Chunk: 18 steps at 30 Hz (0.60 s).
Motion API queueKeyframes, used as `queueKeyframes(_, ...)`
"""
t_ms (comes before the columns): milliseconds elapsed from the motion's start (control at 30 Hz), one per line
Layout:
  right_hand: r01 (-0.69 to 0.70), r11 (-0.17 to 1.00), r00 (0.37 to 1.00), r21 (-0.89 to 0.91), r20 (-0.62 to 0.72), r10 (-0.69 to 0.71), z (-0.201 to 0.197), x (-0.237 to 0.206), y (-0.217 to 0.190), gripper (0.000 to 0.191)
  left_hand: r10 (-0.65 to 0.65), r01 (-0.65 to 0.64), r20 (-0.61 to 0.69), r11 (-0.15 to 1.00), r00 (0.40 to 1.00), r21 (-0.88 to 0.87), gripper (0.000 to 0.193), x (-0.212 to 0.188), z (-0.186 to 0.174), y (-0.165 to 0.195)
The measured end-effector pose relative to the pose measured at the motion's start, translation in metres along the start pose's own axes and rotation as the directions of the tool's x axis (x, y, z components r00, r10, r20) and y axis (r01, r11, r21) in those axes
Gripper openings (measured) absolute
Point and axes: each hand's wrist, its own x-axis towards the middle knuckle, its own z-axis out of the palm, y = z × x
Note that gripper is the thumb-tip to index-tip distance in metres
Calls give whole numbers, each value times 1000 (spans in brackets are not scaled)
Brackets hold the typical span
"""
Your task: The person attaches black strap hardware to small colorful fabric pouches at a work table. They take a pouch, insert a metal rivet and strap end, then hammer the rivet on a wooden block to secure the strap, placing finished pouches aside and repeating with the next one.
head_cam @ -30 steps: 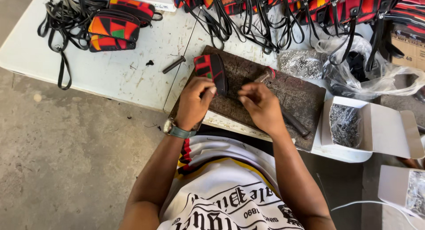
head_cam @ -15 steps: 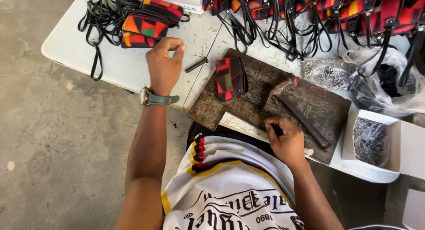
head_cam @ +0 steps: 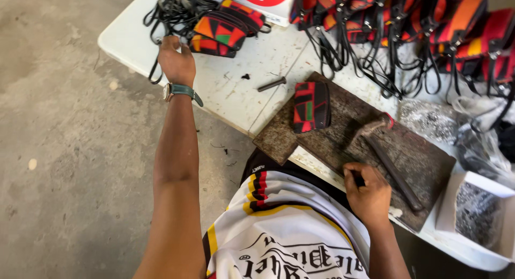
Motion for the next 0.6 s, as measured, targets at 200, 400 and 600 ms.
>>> queueKeyframes(200, -70, 997, 997, -37, 29, 71, 2, 0, -1, 8, -276, 234, 61, 895, 959, 380, 94, 8, -47, -41)
queueKeyframes(400, 41, 999, 995, -25, 88, -39, -8, 27, -30, 10, -331, 222, 279, 907, 901, 358, 92, 14, -37, -55)
queueKeyframes(600, 278, 957, 953, 79, 104, -285, 8, 75, -88, 18, -307, 122, 424, 904, 852, 410, 94, 31, 4, -44)
